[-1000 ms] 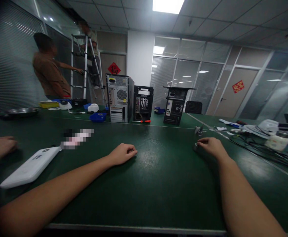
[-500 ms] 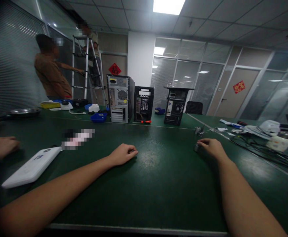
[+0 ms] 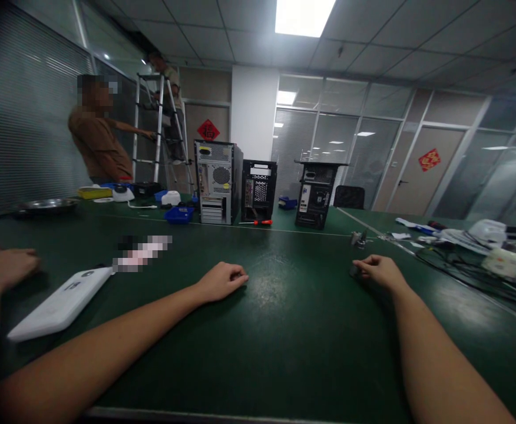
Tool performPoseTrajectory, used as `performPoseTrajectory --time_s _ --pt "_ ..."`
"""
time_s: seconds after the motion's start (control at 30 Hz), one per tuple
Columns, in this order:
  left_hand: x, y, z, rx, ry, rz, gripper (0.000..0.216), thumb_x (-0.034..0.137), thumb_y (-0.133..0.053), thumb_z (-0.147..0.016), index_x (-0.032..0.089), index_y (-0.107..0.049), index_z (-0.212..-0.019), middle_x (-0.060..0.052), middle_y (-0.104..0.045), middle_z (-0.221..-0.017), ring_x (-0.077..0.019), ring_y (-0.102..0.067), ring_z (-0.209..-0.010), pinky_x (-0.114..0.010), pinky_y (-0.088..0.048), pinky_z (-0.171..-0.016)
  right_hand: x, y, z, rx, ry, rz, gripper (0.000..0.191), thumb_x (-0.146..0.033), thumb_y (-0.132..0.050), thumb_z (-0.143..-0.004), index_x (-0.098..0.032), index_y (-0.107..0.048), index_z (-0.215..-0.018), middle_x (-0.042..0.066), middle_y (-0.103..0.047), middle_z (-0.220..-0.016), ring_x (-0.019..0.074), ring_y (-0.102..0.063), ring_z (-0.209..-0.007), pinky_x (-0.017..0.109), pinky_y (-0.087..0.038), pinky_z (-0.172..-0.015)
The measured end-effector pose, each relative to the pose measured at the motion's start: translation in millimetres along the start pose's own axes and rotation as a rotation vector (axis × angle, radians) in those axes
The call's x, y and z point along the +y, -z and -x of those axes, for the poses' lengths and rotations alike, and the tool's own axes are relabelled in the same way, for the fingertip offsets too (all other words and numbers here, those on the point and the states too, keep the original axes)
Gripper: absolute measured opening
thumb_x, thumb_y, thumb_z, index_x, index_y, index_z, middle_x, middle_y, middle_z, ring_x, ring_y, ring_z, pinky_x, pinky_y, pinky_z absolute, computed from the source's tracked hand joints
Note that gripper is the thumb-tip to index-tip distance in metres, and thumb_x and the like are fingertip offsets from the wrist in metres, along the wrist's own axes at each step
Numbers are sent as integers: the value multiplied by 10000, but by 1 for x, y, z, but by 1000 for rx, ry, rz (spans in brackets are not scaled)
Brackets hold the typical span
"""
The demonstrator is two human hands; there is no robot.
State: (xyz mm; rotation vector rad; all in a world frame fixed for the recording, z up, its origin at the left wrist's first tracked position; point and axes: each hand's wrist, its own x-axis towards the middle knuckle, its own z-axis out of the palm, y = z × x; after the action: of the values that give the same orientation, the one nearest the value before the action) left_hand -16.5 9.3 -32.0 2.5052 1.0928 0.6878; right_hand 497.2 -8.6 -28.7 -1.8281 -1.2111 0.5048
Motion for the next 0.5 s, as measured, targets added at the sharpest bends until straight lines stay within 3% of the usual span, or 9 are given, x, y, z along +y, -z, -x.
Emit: performPoseTrajectory --time_s 0.23,0.5 --pt "2 2 1 -14 8 12 352 461 -523 -925 184 -741 -934 -40 -691 -767 -166 -597 -677 -250 -376 -607 1 4 0 -127 43 22 526 -461 -782 -647 -140 -743 -1060 149 -747 -1048 263 -707 -851 368 -589 -741" --pt "-1 1 0 -30 6 9 373 484 -515 -932 187 -740 -945 -36 -692 -772 -165 -599 -673 -253 -377 -608 2 -1 -2 -120 212 243 518 -531 -706 -720 -192 -752 -1108 108 -748 -1105 302 -685 -1038 449 -497 -984"
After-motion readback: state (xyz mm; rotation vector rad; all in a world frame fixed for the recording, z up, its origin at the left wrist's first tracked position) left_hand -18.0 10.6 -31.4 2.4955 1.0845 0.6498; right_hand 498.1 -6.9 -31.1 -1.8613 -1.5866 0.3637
